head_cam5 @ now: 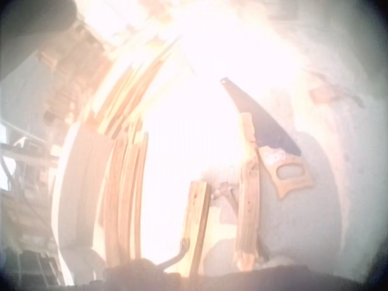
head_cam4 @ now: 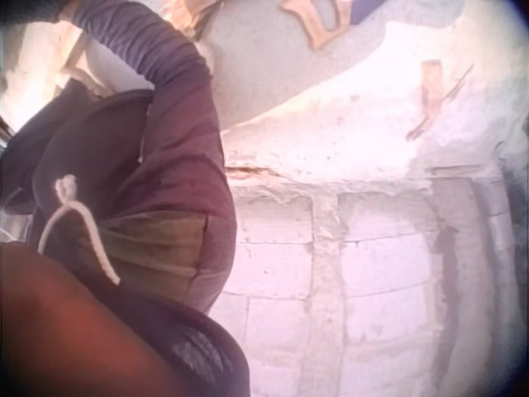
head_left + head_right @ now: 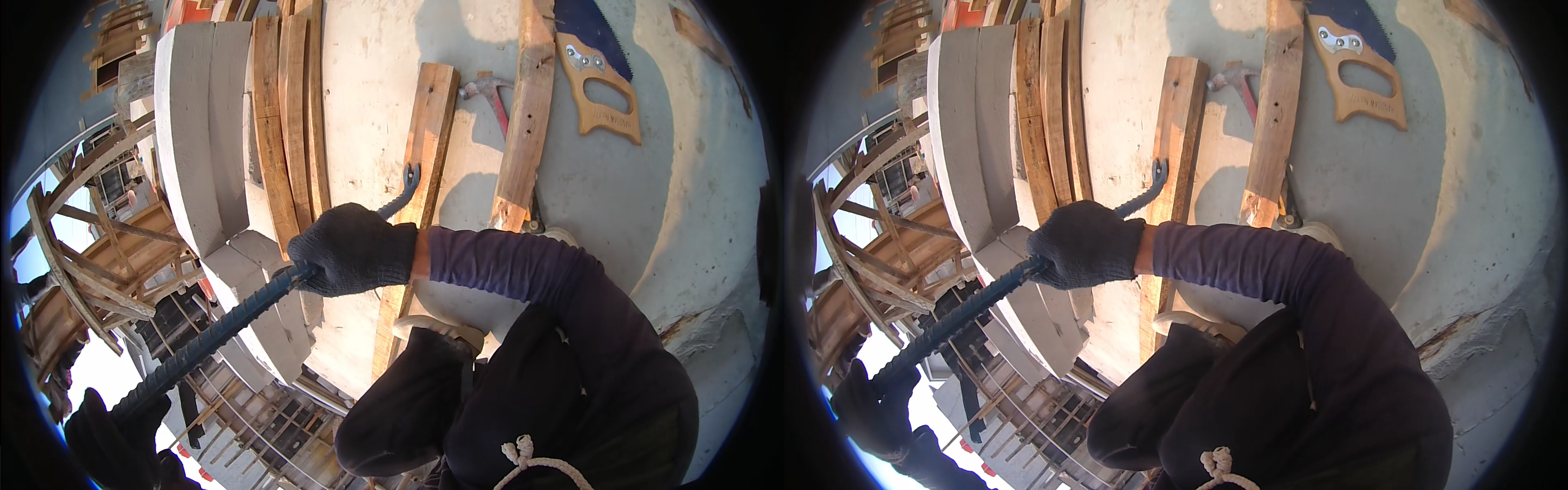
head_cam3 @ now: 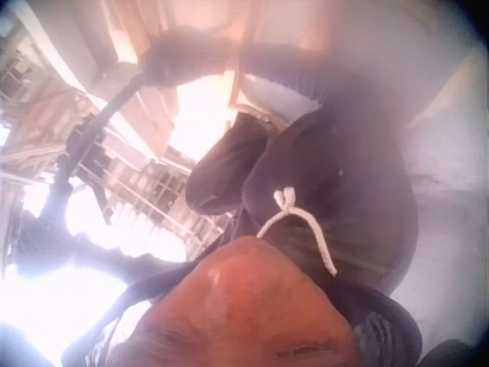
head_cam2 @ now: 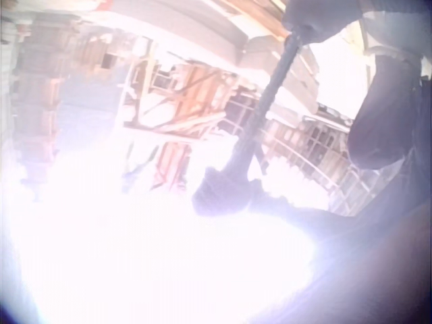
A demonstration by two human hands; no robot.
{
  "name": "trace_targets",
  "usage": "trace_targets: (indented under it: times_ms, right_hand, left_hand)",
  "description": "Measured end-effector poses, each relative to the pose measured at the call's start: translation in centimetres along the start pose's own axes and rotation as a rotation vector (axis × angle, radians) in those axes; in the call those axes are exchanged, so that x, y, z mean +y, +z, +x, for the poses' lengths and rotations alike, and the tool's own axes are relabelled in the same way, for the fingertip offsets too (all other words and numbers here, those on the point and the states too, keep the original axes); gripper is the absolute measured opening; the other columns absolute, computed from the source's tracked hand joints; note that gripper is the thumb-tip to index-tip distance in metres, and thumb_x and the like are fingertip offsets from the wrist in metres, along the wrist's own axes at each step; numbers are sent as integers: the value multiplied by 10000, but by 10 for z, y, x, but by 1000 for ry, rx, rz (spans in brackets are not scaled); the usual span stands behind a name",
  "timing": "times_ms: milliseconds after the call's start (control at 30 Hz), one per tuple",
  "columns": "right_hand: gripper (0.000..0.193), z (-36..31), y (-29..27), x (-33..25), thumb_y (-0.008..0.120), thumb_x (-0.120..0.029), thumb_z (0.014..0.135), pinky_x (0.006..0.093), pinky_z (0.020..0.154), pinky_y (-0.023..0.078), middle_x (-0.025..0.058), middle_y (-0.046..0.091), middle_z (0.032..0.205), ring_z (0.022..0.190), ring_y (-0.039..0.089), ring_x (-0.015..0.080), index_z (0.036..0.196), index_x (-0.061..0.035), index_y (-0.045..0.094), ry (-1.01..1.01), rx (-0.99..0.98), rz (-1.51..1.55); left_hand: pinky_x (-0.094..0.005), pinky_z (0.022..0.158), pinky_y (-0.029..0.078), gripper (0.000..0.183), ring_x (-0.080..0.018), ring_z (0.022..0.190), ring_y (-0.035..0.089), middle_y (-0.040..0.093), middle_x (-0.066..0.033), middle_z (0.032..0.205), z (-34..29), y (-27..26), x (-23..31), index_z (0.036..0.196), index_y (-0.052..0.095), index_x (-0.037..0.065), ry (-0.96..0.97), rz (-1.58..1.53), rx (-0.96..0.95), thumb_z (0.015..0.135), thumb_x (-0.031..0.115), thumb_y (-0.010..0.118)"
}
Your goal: The person uses a hammer to drive nails into wooden planks and a metal rod to pry and separate joined pieces. They repeatedly position planks, hammer nails, and use the rod to break apart sections on a concrete floor.
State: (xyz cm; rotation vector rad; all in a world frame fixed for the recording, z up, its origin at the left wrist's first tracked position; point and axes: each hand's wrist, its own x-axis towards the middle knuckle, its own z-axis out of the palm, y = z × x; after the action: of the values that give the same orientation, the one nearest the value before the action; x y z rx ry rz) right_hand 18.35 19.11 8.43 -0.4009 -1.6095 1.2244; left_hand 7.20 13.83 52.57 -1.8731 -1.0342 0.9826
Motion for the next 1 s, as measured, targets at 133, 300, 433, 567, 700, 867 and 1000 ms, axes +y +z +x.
trace_targets:
  times_ms: [133, 300, 433, 567, 700, 867, 1000]
  right_hand:
    - [307, 3, -2, 5, 773, -361, 859, 455, 497, 503, 102, 572, 560, 507, 628, 319, 742, -128, 611, -35, -82, -12]
    - [322, -5, 36, 9, 778, -388, 844, 455, 508, 516, 106, 610, 600, 529, 645, 314, 758, -111, 640, -41, -193, -53]
    - [349, -9, 79, -3, 769, -406, 843, 460, 502, 515, 107, 644, 628, 540, 669, 309, 779, -80, 661, -42, -298, -72]
    - [325, 0, 98, -7, 776, -392, 836, 450, 514, 521, 90, 635, 631, 565, 679, 297, 780, -103, 638, -51, -416, -196]
    - [293, -22, 154, 11, 765, -377, 809, 437, 520, 517, 76, 616, 642, 583, 673, 273, 765, -131, 610, -132, -487, -194]
    - [232, -101, 185, 26, 716, -374, 816, 404, 544, 501, 30, 591, 645, 604, 655, 219, 774, -158, 643, -215, -678, -388]
    - [315, -110, 206, 28, 698, -468, 816, 404, 627, 486, 46, 599, 728, 719, 647, 228, 818, -157, 647, -210, -765, -375]
  left_hand:
    - [-405, 735, 577, 783, -295, 884, 655, 714, -121, 945, -16, -1, 9, 1209, 693, -26, -30, -17, -20, 578, 311, 1011]
    - [-428, 715, 482, 582, -291, 864, 618, 669, -90, 889, -47, 0, 54, 1044, 681, 31, -371, -202, -511, 577, 208, 978]
    - [-435, 669, 446, 480, -301, 756, 595, 625, -68, 775, -88, 11, 79, 893, 647, 69, -636, -350, -957, 567, 233, 959]
    - [-434, 621, 459, 428, -308, 637, 601, 611, -68, 656, -102, 41, 105, 768, 664, 91, -627, -419, -688, 595, 400, 904]
    - [-452, 623, 444, 517, -303, 666, 596, 581, -71, 701, -204, 89, 163, 789, 592, 106, -608, -267, -649, 567, 392, 962]
    - [-453, 548, 397, 594, -288, 572, 542, 488, -39, 625, -339, 129, 348, 754, 555, 149, -744, -543, -545, 757, 691, 799]
    - [-463, 535, 403, 539, -294, 585, 558, 518, -31, 640, -388, 165, 409, 789, 573, 156, -822, -662, -512, 697, 601, 863]
